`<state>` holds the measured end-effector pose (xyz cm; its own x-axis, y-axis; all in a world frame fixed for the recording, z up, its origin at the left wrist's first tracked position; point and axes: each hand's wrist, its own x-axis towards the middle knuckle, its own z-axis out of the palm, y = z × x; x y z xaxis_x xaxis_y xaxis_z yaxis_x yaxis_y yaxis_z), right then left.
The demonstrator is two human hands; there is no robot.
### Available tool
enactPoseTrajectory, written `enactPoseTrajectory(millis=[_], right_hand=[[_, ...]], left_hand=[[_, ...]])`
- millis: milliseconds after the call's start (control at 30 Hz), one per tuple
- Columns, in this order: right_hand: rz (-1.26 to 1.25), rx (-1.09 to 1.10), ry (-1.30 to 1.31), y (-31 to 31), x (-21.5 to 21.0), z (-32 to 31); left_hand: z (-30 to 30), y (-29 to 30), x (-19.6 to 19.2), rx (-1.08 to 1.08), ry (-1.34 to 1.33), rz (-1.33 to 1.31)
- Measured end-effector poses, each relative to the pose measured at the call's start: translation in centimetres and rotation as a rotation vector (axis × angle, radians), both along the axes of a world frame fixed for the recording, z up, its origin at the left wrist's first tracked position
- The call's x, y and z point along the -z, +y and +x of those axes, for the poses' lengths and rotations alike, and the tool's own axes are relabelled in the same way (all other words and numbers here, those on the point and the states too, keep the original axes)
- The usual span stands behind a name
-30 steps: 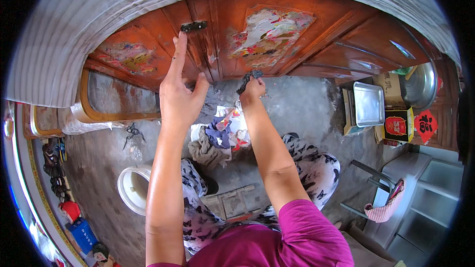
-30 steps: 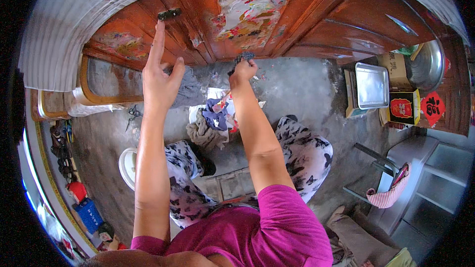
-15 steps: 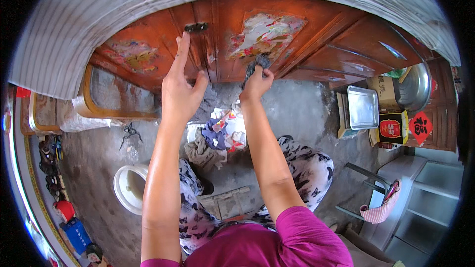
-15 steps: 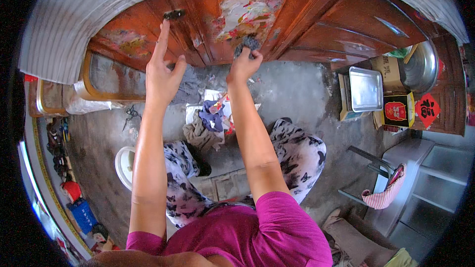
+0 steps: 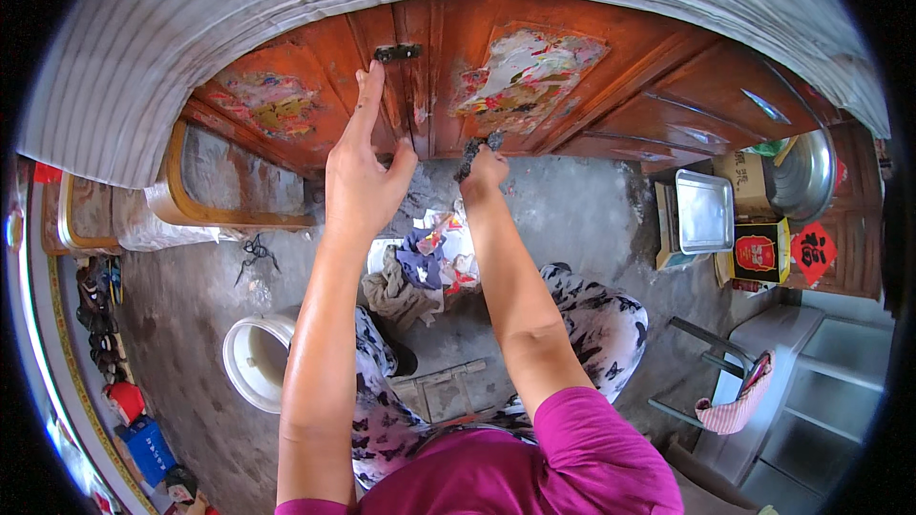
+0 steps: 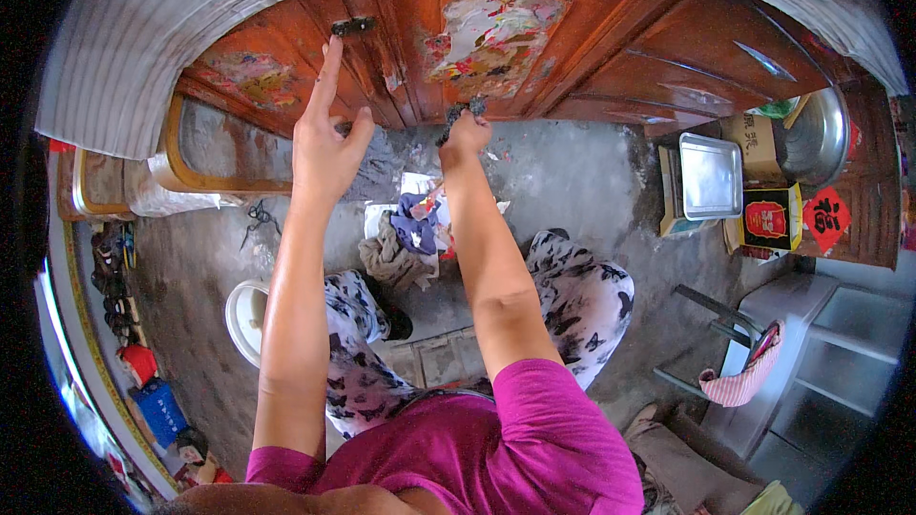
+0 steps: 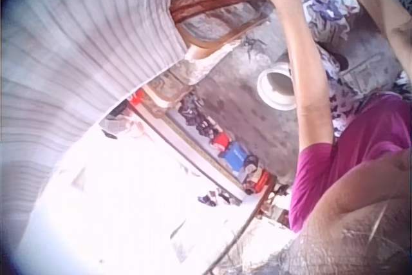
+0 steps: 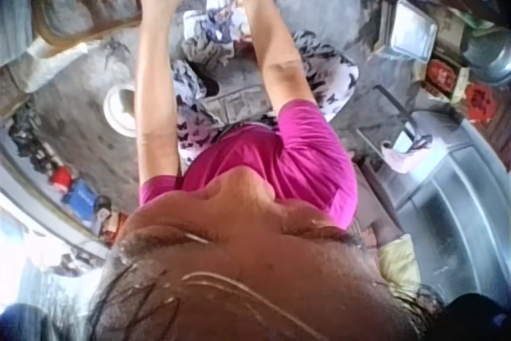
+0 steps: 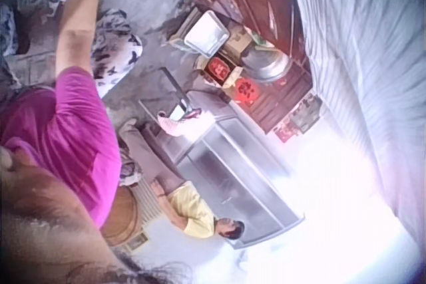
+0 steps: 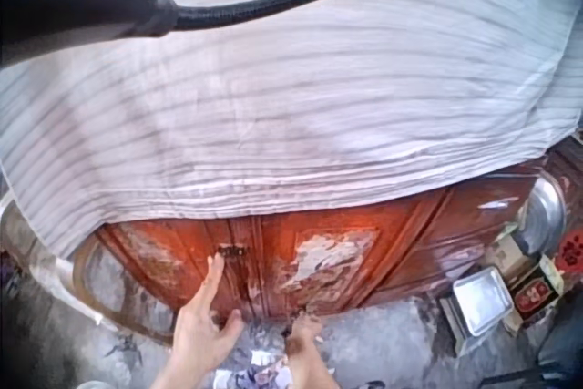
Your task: The person scrubs the surface of a wooden cabinet with a steel wool pad and then wipes it with a cloth. The person repeatedly scrubs and wipes the same areas of the cabinet doors.
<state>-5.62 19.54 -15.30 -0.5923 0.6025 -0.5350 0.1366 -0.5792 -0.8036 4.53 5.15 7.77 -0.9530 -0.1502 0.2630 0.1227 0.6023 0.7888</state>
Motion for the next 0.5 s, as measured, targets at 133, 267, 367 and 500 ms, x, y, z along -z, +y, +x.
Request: enactPoseTrajectory(millis=[133, 267, 367, 500], right_hand=[[0.120, -0.050, 0.128, -2.7, -3.1, 2.4], [0.098, -0.056, -0.029, -0.9, 3.9, -1.0], [-0.009, -0.024, 0.052, 1.3, 6.5, -2.5], [-0.032, -0.077, 0.080, -0.9, -0.9, 0.8]], left_hand=[[0.8, -1.1, 0.2, -0.039, 0.004, 0.040], [-0.3, -0.2, 0.1, 0.008, 0.077, -0.005], [-0.9, 0.6, -0.6, 0.037, 0.055, 0.021], [0.3, -0.9, 0.5, -0.029, 0.042, 0.000]])
